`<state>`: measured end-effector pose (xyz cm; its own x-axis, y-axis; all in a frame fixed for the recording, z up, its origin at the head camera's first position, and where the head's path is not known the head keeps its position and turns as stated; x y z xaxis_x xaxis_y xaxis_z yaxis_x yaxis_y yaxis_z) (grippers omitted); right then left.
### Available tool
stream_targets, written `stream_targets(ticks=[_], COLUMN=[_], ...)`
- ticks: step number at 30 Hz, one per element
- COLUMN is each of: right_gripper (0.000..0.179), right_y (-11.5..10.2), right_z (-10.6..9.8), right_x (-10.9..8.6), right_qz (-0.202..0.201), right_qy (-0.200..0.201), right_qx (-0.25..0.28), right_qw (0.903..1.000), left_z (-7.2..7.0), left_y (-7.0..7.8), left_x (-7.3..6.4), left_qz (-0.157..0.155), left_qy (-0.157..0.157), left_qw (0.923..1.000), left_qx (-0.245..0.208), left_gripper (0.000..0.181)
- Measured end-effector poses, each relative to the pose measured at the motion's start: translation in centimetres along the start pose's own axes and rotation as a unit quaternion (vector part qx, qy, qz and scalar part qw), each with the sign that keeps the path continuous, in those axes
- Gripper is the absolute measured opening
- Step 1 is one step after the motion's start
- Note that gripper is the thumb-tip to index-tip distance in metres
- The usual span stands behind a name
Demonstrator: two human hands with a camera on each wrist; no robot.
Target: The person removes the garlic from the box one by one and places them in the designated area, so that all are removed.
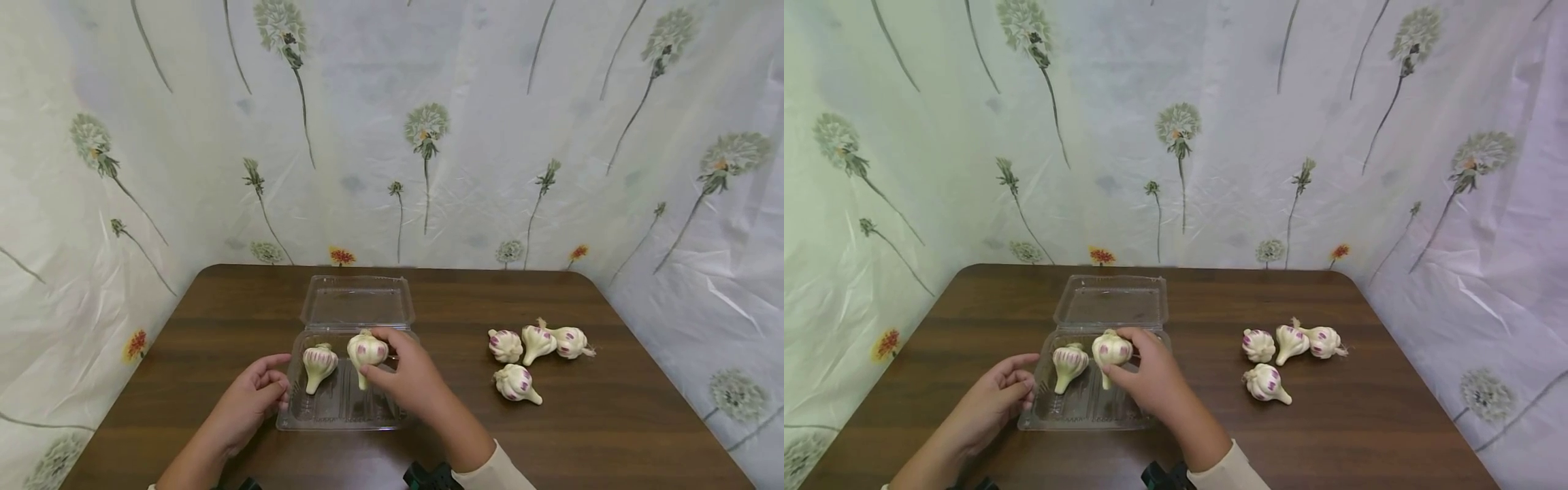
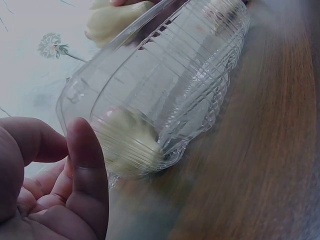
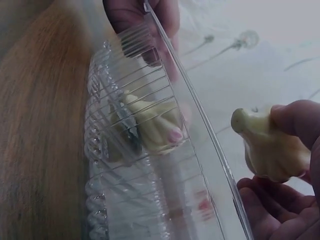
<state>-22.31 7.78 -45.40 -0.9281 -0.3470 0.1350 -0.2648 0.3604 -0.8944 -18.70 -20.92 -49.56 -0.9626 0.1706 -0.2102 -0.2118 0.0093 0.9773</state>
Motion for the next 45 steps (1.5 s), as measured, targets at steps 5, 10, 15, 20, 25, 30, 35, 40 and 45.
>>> stream_targets(ticks=[5,10,15,20,25,30,35,40,45], right_gripper=[0.055,0.052,0.052,0.052,0.05,0.05,0.051,0.052,0.053], right_y=[0.1,0.4,0.7,0.9,1.1,1.2,1.0,1.1,1.4], right_z=[-0.3,-0.6,-0.8,-1.1,-1.4,-1.7,-2.0,-2.3,-2.7], right_x=[-0.6,-1.2,-1.6,-2.1,-2.6,-2.9,-3.2,-3.5,-3.9], right_qz=[-0.006,-0.01,-0.002,0.004,0.006,0.012,0.019,0.022,0.028], right_qy=[0.014,0.026,0.029,0.032,0.048,0.06,0.065,0.07,0.076], right_qx=[0.002,0.009,0.008,0.009,0.005,0.008,0.014,0.015,0.015], right_qw=[0.9999,0.9996,0.9995,0.9994,0.9988,0.9981,0.9976,0.9972,0.9966], left_z=[0.0,0.0,0.0,0.1,0.3,0.4,0.3,0.4,0.4], left_y=[0.1,0.0,-0.1,-0.1,-0.1,-0.1,-0.1,0.0,0.1], left_x=[-0.1,-0.2,-0.2,-0.2,-0.2,-0.2,-0.1,0.0,-0.1], left_qz=[0.0,0.003,0.0,0.0,0.0,0.001,0.005,0.004,0.004], left_qy=[0.002,-0.004,0.005,0.007,0.006,0.005,0.004,0.006,0.003], left_qw=[1.0,1.0,1.0,1.0,1.0,1.0,1.0,1.0,1.0], left_qx=[0.002,0.005,0.001,-0.001,-0.001,-0.001,-0.002,-0.003,-0.001], left_gripper=[0.054,0.055,0.053,0.052,0.052,0.052,0.052,0.052,0.053])
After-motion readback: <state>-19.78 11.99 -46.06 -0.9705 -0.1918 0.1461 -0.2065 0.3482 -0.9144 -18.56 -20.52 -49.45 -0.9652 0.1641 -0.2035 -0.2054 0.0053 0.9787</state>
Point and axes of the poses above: each hand's wrist, its own x-axis towards the middle knuckle, its own z-axis out of the palm, y = z × x, the point moved 2 cm from there along x, towards the middle knuckle, and after that the axes turned 1 degree about x, right-handed, at the moved point
